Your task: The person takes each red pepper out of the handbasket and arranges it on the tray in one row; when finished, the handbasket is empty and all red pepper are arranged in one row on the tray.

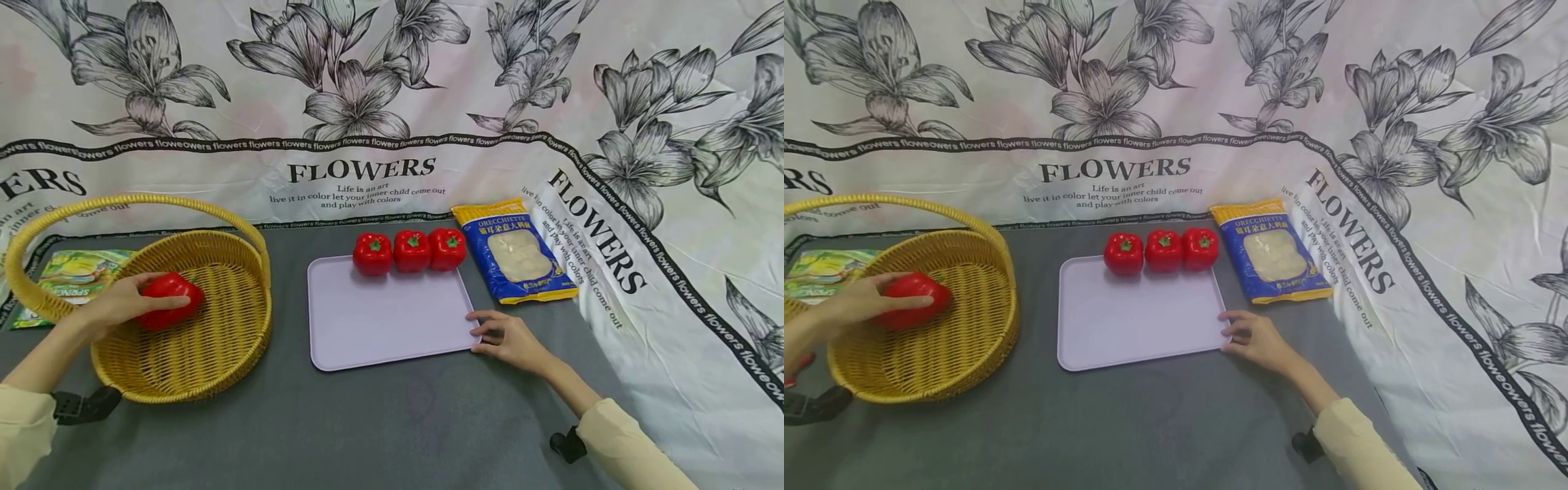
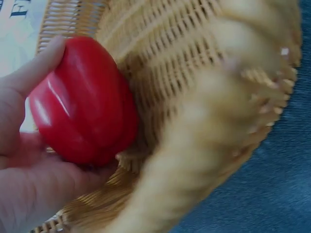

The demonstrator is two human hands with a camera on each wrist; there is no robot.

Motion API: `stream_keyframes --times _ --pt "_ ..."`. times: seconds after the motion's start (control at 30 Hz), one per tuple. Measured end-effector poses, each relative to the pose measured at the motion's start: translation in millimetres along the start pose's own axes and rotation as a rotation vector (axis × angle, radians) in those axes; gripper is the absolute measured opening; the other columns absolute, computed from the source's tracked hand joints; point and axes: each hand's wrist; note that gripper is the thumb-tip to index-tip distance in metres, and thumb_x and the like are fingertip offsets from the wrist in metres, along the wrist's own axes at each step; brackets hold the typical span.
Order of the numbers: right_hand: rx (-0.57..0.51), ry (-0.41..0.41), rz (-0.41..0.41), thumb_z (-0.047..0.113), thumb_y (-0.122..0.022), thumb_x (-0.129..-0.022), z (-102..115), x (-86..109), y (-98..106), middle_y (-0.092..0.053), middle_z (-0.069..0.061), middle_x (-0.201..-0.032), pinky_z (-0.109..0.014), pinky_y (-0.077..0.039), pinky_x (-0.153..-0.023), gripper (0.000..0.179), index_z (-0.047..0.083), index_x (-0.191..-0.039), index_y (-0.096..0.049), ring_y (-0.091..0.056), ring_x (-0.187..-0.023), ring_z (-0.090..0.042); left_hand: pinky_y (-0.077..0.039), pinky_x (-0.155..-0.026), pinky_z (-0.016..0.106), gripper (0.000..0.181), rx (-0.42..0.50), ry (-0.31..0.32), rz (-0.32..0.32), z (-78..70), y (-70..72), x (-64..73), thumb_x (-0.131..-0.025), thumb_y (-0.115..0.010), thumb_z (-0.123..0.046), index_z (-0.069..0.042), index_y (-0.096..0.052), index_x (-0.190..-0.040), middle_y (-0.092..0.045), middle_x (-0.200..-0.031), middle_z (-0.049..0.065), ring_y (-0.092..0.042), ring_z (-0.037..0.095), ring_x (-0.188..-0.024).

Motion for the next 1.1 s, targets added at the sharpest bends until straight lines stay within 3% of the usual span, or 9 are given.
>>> stream_keyframes --times 0.13,0.23,0.4,0.5,0.6,0.67,0.9,0.97,1.1 --pt "-0.003 -0.009 -0.005 0.004 -0.079 -0.077 -18 0.6 -2 -0.060 -0.017 -0.125 -0.035 -0.054 -0.082 0.021 -0.002 -0.096 -0.073 -0.058 -0.112 -0.034 -0.050 -0.084 0.046 0.091 0.038 -0.024 0.048 0.9 -9.9 -2.0 -0.093 -0.060 -0.037 0.016 -0.005 -0.144 -0.030 -0.133 0.041 -0.041 0.051 -0.116" --pt "-0.011 -0.003 -0.002 0.003 -0.078 -0.077 -11 0.8 -1 -0.060 -0.020 -0.124 -0.036 -0.054 -0.081 0.021 -0.004 -0.096 -0.073 -0.058 -0.111 -0.036 -0.049 -0.084 0.045 0.091 0.031 -0.035 0.055 2.1 -14.1 -3.2 -0.094 -0.058 -0.037 0.015 -0.003 -0.143 -0.028 -0.132 0.041 -0.040 0.052 -0.116" --pt "-0.011 -0.008 0.010 -0.008 -0.076 -0.075 17 0.7 4 -0.058 -0.029 -0.121 -0.041 -0.053 -0.080 0.020 -0.012 -0.094 -0.070 -0.057 -0.109 -0.044 -0.048 -0.085 0.043 0.079 0.000 -0.073 0.062 2.2 -16.5 -4.0 -0.102 -0.043 -0.038 0.021 -0.002 -0.136 -0.026 -0.130 0.041 -0.038 0.052 -0.114" --pt "-0.008 0.002 0.009 -0.009 -0.076 -0.075 12 -0.1 3 -0.058 -0.029 -0.120 -0.041 -0.053 -0.080 0.020 -0.012 -0.094 -0.070 -0.057 -0.108 -0.045 -0.047 -0.085 0.044 0.077 -0.008 -0.084 0.067 2.7 -17.1 -4.2 -0.104 -0.030 -0.041 0.024 -0.001 -0.134 -0.025 -0.129 0.042 -0.038 0.052 -0.114" --pt "0.000 0.011 -0.006 -0.006 -0.077 -0.075 -3 0.1 0 -0.059 -0.025 -0.121 -0.039 -0.054 -0.080 0.021 -0.009 -0.094 -0.071 -0.058 -0.109 -0.041 -0.047 -0.085 0.045 0.078 -0.025 -0.094 0.059 3.5 -17.2 -4.2 -0.104 -0.025 -0.043 0.025 -0.001 -0.134 -0.025 -0.128 0.043 -0.039 0.052 -0.113" --pt "0.000 0.021 -0.016 -0.003 -0.078 -0.075 -13 0.4 -3 -0.060 -0.022 -0.122 -0.037 -0.054 -0.080 0.021 -0.006 -0.095 -0.072 -0.058 -0.109 -0.038 -0.048 -0.085 0.046 0.077 -0.038 -0.102 0.044 3.6 -16.1 -3.8 -0.104 -0.028 -0.042 0.024 -0.003 -0.135 -0.027 -0.128 0.043 -0.041 0.052 -0.113" --pt "-0.019 0.024 -0.011 0.008 -0.081 -0.076 -25 4.3 -8 -0.061 -0.017 -0.123 -0.034 -0.055 -0.079 0.023 0.000 -0.096 -0.074 -0.059 -0.109 -0.034 -0.052 -0.081 0.044 0.078 -0.083 -0.129 -0.028 0.6 -13.6 3.8 -0.093 -0.063 -0.030 0.017 -0.019 -0.137 -0.038 -0.128 0.039 -0.045 0.050 -0.114" --pt "-0.018 0.013 -0.014 0.008 -0.081 -0.076 -24 3.6 -7 -0.061 -0.016 -0.123 -0.034 -0.054 -0.080 0.023 0.000 -0.096 -0.074 -0.059 -0.110 -0.034 -0.051 -0.083 0.046 0.078 -0.066 -0.147 -0.038 -0.7 -13.0 5.6 -0.091 -0.067 -0.027 0.015 -0.020 -0.136 -0.037 -0.129 0.039 -0.043 0.051 -0.115" --pt "-0.005 -0.006 -0.012 0.006 -0.081 -0.075 -23 0.0 -5 -0.061 -0.017 -0.124 -0.034 -0.054 -0.080 0.024 -0.001 -0.097 -0.074 -0.059 -0.110 -0.034 -0.052 -0.080 0.036 0.080 -0.001 -0.169 -0.061 -3.1 -13.8 5.9 -0.092 -0.065 -0.021 0.012 -0.012 -0.141 -0.029 -0.135 0.040 -0.036 0.055 -0.120"
Point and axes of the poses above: each hand's wrist, its own x-axis away from the middle knuckle, its own y-axis out of the back of the hand, z = x × y
